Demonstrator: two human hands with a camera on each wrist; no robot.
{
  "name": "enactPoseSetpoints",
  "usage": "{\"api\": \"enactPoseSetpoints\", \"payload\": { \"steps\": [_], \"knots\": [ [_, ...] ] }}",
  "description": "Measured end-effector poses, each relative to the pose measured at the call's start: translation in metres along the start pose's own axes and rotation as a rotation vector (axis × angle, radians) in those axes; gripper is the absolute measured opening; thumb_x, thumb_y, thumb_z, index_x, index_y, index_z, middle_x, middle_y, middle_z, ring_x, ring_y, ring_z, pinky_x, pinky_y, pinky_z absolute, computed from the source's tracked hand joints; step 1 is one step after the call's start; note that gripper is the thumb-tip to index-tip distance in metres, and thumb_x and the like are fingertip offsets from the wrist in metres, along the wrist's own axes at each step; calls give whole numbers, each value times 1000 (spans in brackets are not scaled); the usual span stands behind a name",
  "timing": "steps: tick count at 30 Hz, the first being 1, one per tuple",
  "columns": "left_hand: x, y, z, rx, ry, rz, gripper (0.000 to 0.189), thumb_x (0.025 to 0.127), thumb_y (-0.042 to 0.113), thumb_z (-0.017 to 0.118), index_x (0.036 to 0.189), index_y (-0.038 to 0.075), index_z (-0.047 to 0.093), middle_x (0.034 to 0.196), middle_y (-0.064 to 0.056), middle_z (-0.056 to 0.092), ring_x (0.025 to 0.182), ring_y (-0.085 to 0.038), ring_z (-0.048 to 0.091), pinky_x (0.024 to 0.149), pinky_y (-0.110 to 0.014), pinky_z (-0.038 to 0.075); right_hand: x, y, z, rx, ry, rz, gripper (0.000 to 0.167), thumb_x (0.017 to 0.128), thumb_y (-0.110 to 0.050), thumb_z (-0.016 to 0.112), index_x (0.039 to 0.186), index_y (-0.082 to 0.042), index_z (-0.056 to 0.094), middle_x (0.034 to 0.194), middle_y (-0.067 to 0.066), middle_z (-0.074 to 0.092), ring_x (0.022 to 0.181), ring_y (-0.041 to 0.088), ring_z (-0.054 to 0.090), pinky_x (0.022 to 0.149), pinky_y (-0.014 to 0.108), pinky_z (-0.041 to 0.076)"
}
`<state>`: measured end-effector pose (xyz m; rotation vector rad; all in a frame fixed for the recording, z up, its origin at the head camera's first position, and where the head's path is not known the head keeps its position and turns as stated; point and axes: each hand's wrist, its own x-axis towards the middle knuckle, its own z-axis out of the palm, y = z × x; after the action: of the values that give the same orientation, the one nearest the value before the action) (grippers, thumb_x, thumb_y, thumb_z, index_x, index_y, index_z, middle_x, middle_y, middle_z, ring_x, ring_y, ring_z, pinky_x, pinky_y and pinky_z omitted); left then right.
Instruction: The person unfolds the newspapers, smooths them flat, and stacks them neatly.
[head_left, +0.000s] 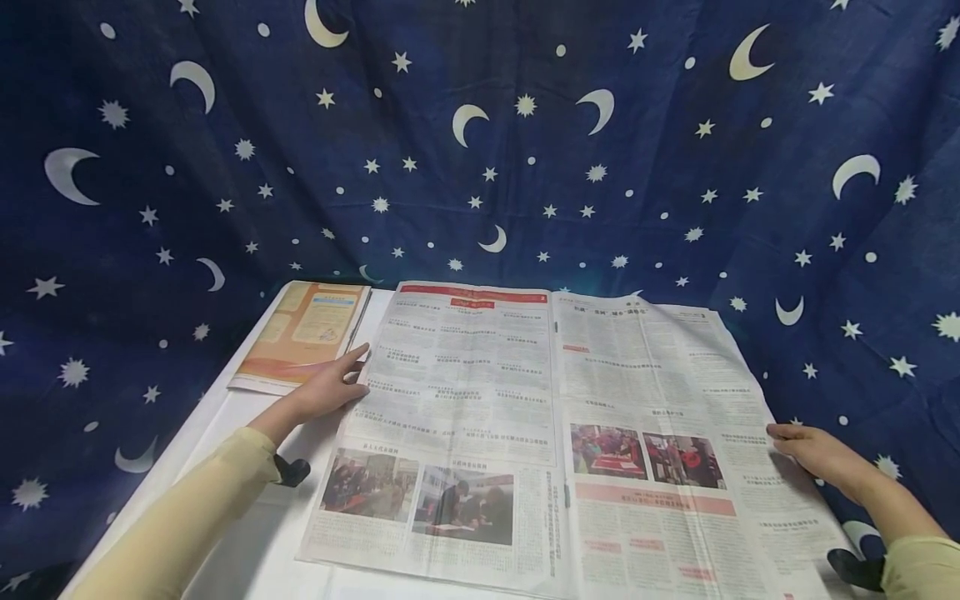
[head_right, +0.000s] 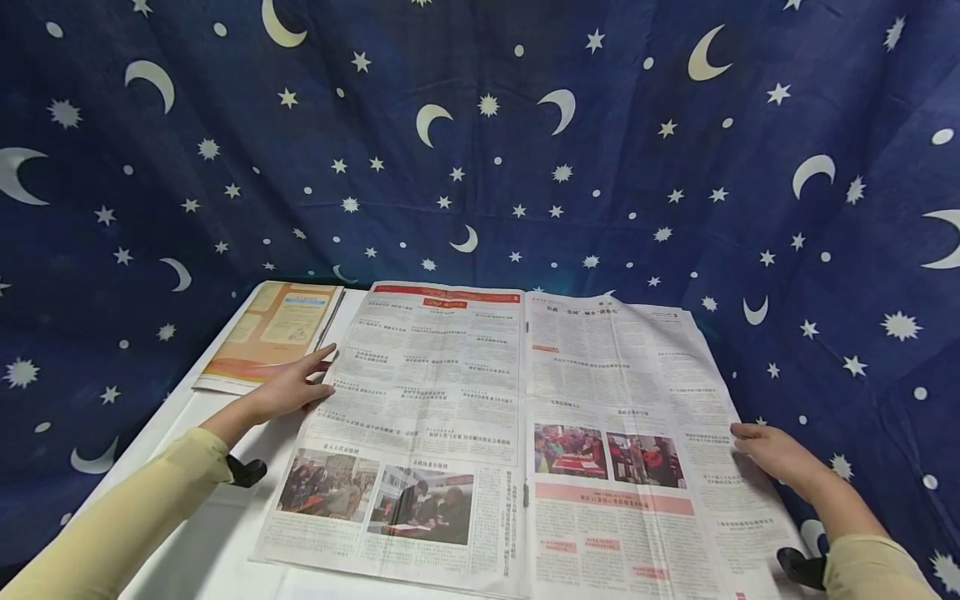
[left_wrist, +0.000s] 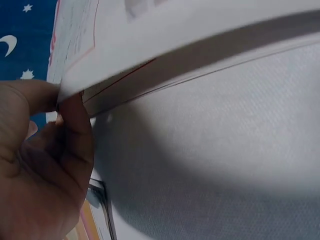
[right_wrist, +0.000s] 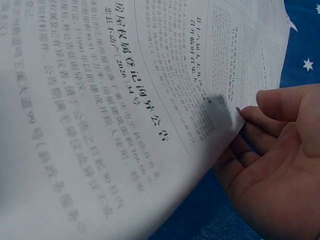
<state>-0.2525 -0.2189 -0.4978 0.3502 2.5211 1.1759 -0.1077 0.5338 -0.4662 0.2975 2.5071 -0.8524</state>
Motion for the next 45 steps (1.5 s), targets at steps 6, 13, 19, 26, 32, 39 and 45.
{"api": "enactPoseSetpoints", "payload": {
  "steps": [6,13,19,26,32,39,45],
  "knots": [
    [3,4,7,122,35,20,77,99,9,61,164,6,19,166,-22,23,150,-43,26,120,-55,25,-1,1,2,-25,10,-15,64,108,-20,42,146,26,21,145,52,23,129,66,33,100,74,37],
    [3,5,13,237,41,28,76,99,9,62,163,3,21,166,-22,24,151,-41,25,119,-54,29,-2,3,4,-62,47,-37,63,106,-18,44,144,27,23,143,52,25,125,63,39,96,72,41],
    [-4,7,10,262,44,18,76,99,12,63,163,2,21,164,-26,24,151,-46,21,120,-59,22,-3,3,6,-111,71,-25,77,106,-36,49,144,26,24,144,53,19,131,70,21,102,79,26],
    [-14,7,0,224,38,29,84,97,14,69,162,-1,19,163,-30,22,149,-48,23,119,-61,25,-9,9,3,-122,62,-48,79,108,-41,46,145,25,25,143,53,24,126,67,35,97,78,36],
    [-21,7,-12,248,54,54,85,96,16,71,160,-6,19,159,-36,24,147,-53,23,118,-63,23,-14,7,-1,-118,65,-91,69,110,-33,46,145,25,27,139,50,35,117,59,51,85,59,56],
    [-26,11,-20,249,104,75,82,99,19,68,161,-3,19,158,-36,26,140,-55,35,112,-65,33,-17,-9,-2,-195,130,-149,70,110,-34,47,144,25,29,138,51,36,115,62,50,83,65,53],
    [-30,13,-10,340,65,138,83,97,30,70,162,3,25,160,-30,29,143,-50,34,115,-63,30,-9,-27,13,-268,179,-195,74,106,-35,54,143,25,32,140,53,31,125,70,34,96,78,36]
  ]
}}
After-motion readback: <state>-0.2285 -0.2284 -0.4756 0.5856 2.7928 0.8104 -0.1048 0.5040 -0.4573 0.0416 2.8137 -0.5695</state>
